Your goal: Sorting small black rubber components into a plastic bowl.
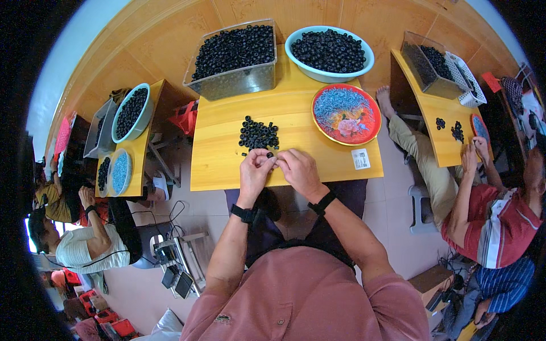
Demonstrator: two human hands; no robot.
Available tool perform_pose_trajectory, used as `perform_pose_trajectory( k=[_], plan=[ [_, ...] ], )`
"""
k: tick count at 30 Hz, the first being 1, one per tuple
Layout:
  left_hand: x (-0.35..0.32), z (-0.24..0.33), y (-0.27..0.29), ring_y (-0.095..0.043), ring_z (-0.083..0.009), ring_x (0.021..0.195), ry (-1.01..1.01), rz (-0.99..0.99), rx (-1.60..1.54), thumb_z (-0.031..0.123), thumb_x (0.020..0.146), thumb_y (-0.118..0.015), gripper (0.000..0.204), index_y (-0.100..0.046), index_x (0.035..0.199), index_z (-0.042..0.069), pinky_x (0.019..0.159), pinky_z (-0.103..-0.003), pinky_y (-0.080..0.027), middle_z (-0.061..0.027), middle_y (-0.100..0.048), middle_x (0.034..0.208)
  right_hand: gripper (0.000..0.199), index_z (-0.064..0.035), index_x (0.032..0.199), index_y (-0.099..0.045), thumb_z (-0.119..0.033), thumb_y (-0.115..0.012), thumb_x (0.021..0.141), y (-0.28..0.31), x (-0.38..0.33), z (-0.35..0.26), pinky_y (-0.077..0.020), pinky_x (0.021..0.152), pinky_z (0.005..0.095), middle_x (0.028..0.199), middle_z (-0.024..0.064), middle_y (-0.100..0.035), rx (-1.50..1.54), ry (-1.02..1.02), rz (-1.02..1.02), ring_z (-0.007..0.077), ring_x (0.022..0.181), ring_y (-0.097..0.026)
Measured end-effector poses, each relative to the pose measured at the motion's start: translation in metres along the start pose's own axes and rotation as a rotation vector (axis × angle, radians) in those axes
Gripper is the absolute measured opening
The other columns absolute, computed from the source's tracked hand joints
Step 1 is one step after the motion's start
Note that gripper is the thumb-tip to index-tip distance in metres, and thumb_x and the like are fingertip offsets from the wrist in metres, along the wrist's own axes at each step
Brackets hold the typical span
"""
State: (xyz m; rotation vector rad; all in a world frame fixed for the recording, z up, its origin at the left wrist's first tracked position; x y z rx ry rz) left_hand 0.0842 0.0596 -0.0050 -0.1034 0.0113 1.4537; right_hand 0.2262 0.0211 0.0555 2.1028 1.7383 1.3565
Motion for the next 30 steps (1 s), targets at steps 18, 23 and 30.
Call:
perform_pose_trajectory(
  k=[18,23,30],
  plan=[
    [-0.012,0.008,-0.004,-0.058,-0.0045,0.072,-0.138,-0.095,0.364,0.005,0.087,-0.078,0.015,-0.070,0.098,0.001,0.068,-0.022,-0.050,0.0023,-0.067,0.080,0.009,0.0008,0.092,-0.068,-0.007,-0.068,0.088,-0.007,-0.002,0.023,-0.0526,0.074,0.0413,0.085,0.0163,-0.068,0.176,-0.197,-0.064,0.0340,0.081,-0.067],
    [-0.012,0.011,-0.006,-0.059,-0.0064,0.070,-0.166,-0.072,0.429,0.006,0.086,-0.079,0.016,-0.070,0.097,0.000,0.066,-0.023,-0.050,-0.0008,-0.068,0.078,0.009,0.0004,0.092,-0.068,-0.008,-0.068,0.089,-0.008,-0.005,0.027,-0.0530,0.074,0.0415,0.086,0.0158,-0.068,0.146,-0.195,-0.069,0.0343,0.082,-0.067],
    [-0.013,0.017,-0.004,-0.064,-0.0199,0.065,-0.267,0.105,0.498,0.003,0.083,-0.075,0.016,-0.068,0.098,-0.001,0.062,-0.033,-0.053,-0.0116,-0.065,0.073,0.008,-0.0023,0.090,-0.069,-0.009,-0.071,0.086,-0.004,-0.003,0.010,-0.0533,0.072,0.0409,0.086,0.0119,-0.069,0.077,-0.018,-0.040,0.0323,0.080,-0.067]
  ],
)
Point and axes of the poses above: each hand's wrist, its own x-axis towards the middle knuckle, its own y-axis out of the back of the hand, z = x × y, the point moved 9 cm from there along x, towards the middle knuckle
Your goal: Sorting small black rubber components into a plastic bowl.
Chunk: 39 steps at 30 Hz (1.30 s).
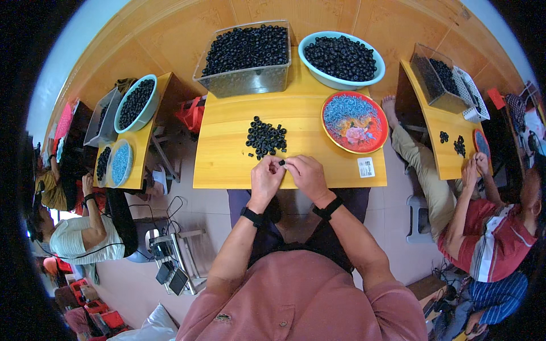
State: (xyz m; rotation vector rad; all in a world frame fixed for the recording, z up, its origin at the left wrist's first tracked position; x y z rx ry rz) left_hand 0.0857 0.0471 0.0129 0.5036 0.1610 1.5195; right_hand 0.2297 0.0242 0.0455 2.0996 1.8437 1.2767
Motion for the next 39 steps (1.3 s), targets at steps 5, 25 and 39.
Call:
perform_pose_trajectory(
  k=[5,25,39],
  plan=[
    [-0.001,0.004,0.002,-0.064,-0.0235,0.064,-0.048,0.032,0.022,0.003,0.083,-0.073,0.016,-0.068,0.098,0.000,0.062,-0.035,-0.053,-0.0128,-0.065,0.075,0.009,-0.0028,0.090,-0.069,-0.009,-0.072,0.085,0.002,0.000,-0.008,-0.0531,0.071,0.0393,0.085,0.0108,-0.069,-0.006,0.045,0.012,0.0303,0.078,-0.067],
    [-0.003,0.005,0.000,-0.065,-0.0236,0.068,-0.040,-0.026,-0.021,0.006,0.087,-0.074,0.016,-0.069,0.102,0.002,0.065,-0.035,-0.054,-0.0131,-0.068,0.083,0.009,-0.0018,0.091,-0.068,-0.010,-0.071,0.089,0.006,-0.004,0.009,-0.0535,0.069,0.0393,0.085,0.0145,-0.070,0.074,-0.175,0.037,0.0329,0.077,-0.068],
    [-0.003,0.008,0.001,-0.063,-0.0234,0.066,-0.065,-0.033,0.001,0.006,0.086,-0.074,0.016,-0.069,0.101,0.002,0.063,-0.035,-0.052,-0.0123,-0.066,0.079,0.010,-0.0040,0.093,-0.072,-0.008,-0.072,0.085,0.007,-0.003,-0.015,-0.0527,0.066,0.0390,0.084,0.0098,-0.070,-0.067,0.081,0.066,0.0297,0.073,-0.067]
  ],
)
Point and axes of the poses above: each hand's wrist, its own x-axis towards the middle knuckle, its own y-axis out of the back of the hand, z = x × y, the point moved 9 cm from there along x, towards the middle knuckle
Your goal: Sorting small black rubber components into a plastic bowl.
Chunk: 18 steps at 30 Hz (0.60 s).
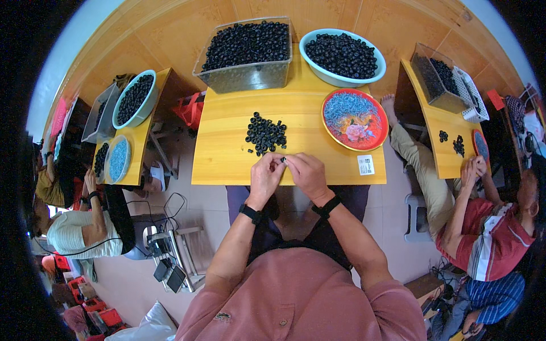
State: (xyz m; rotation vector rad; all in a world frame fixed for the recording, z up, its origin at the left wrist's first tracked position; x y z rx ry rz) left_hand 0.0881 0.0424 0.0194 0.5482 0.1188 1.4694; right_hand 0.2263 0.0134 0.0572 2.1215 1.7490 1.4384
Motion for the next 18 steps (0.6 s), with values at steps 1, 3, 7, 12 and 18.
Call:
perform_pose_trajectory(
  k=[1,3,7,12,18],
  plan=[
    [0.000,-0.001,-0.001,-0.063,-0.0232,0.065,0.006,-0.006,-0.004,0.007,0.086,-0.074,0.016,-0.069,0.101,0.003,0.062,-0.035,-0.052,-0.0123,-0.066,0.079,0.010,-0.0041,0.094,-0.073,-0.008,-0.072,0.085,0.001,0.001,-0.002,-0.0527,0.066,0.0389,0.084,0.0097,-0.070,-0.013,0.003,0.004,0.0295,0.073,-0.067],
    [0.000,-0.001,0.000,-0.063,-0.0232,0.065,-0.010,0.002,-0.005,0.007,0.086,-0.074,0.016,-0.069,0.101,0.003,0.062,-0.036,-0.052,-0.0122,-0.066,0.078,0.010,-0.0041,0.094,-0.073,-0.008,-0.072,0.085,0.002,0.001,-0.004,-0.0527,0.066,0.0389,0.083,0.0095,-0.069,-0.026,0.007,0.007,0.0294,0.073,-0.067],
    [0.000,-0.003,-0.001,-0.062,-0.0227,0.063,-0.025,0.003,-0.022,0.009,0.087,-0.075,0.016,-0.069,0.101,0.003,0.060,-0.035,-0.051,-0.0121,-0.065,0.074,0.010,-0.0047,0.094,-0.073,-0.009,-0.072,0.085,0.003,0.001,-0.003,-0.0527,0.064,0.0383,0.083,0.0098,-0.069,-0.016,-0.009,0.015,0.0298,0.071,-0.067],
    [-0.001,-0.004,0.002,-0.061,-0.0214,0.061,-0.036,0.026,-0.036,0.009,0.087,-0.075,0.017,-0.068,0.101,0.002,0.059,-0.034,-0.050,-0.0120,-0.064,0.072,0.009,-0.0050,0.095,-0.072,-0.009,-0.071,0.087,0.000,0.004,0.000,-0.0531,0.064,0.0375,0.084,0.0109,-0.069,0.066,-0.101,-0.015,0.0304,0.071,-0.067],
    [0.002,-0.007,0.004,-0.061,-0.0087,0.070,0.092,0.011,-0.148,0.007,0.091,-0.073,0.016,-0.067,0.104,-0.002,0.067,-0.026,-0.052,-0.0059,-0.069,0.082,0.013,-0.0059,0.100,-0.073,-0.011,-0.071,0.088,-0.006,0.014,0.034,-0.0538,0.067,0.0390,0.089,0.0125,-0.071,0.126,-0.284,-0.047,0.0314,0.075,-0.068]
  ],
)
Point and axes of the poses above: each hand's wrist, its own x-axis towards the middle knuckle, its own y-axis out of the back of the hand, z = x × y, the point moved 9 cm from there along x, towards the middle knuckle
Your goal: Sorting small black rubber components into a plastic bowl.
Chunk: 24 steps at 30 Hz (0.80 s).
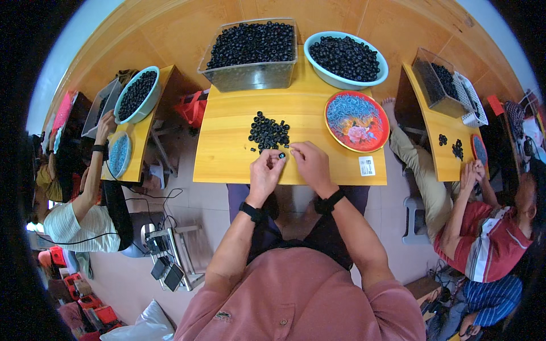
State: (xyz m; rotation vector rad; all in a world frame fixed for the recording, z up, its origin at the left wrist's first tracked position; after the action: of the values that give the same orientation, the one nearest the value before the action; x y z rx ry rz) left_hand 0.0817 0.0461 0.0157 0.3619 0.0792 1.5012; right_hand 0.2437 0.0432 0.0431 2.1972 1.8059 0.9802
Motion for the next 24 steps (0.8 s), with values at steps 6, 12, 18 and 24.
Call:
perform_pose_trajectory(
  k=[6,12,18,24],
  plan=[
    [0.002,-0.009,0.005,-0.059,-0.0061,0.073,0.067,0.042,-0.084,0.004,0.092,-0.072,0.017,-0.066,0.106,-0.003,0.069,-0.024,-0.052,-0.0029,-0.069,0.084,0.013,-0.0095,0.098,-0.073,-0.016,-0.068,0.088,-0.024,0.018,0.000,-0.0543,0.075,0.0431,0.093,0.0109,-0.070,-0.267,0.046,-0.177,0.0323,0.084,-0.069],
    [0.002,-0.012,0.006,-0.061,-0.0097,0.068,0.009,0.072,-0.103,0.005,0.089,-0.073,0.018,-0.067,0.105,-0.002,0.067,-0.026,-0.053,-0.0068,-0.069,0.079,0.010,-0.0083,0.093,-0.070,-0.016,-0.067,0.088,-0.030,0.014,-0.006,-0.0542,0.074,0.0443,0.093,0.0111,-0.070,-0.376,0.101,-0.219,0.0333,0.085,-0.069],
    [0.002,-0.011,0.001,-0.058,-0.0059,0.075,0.038,-0.027,-0.104,0.003,0.092,-0.072,0.016,-0.066,0.106,-0.002,0.070,-0.023,-0.051,-0.0014,-0.067,0.081,0.012,-0.0033,0.097,-0.069,-0.013,-0.066,0.089,-0.013,0.008,-0.010,-0.0542,0.075,0.0443,0.092,0.0151,-0.069,-0.039,-0.019,-0.191,0.0356,0.084,-0.068],
    [0.003,-0.010,0.000,-0.058,-0.0073,0.071,0.013,-0.042,-0.125,0.003,0.091,-0.072,0.017,-0.069,0.107,-0.002,0.066,-0.024,-0.050,-0.0017,-0.065,0.078,0.013,-0.0027,0.100,-0.069,-0.010,-0.064,0.091,-0.006,-0.002,-0.025,-0.0545,0.075,0.0431,0.090,0.0167,-0.069,-0.078,0.159,-0.165,0.0357,0.085,-0.068]
  ],
)
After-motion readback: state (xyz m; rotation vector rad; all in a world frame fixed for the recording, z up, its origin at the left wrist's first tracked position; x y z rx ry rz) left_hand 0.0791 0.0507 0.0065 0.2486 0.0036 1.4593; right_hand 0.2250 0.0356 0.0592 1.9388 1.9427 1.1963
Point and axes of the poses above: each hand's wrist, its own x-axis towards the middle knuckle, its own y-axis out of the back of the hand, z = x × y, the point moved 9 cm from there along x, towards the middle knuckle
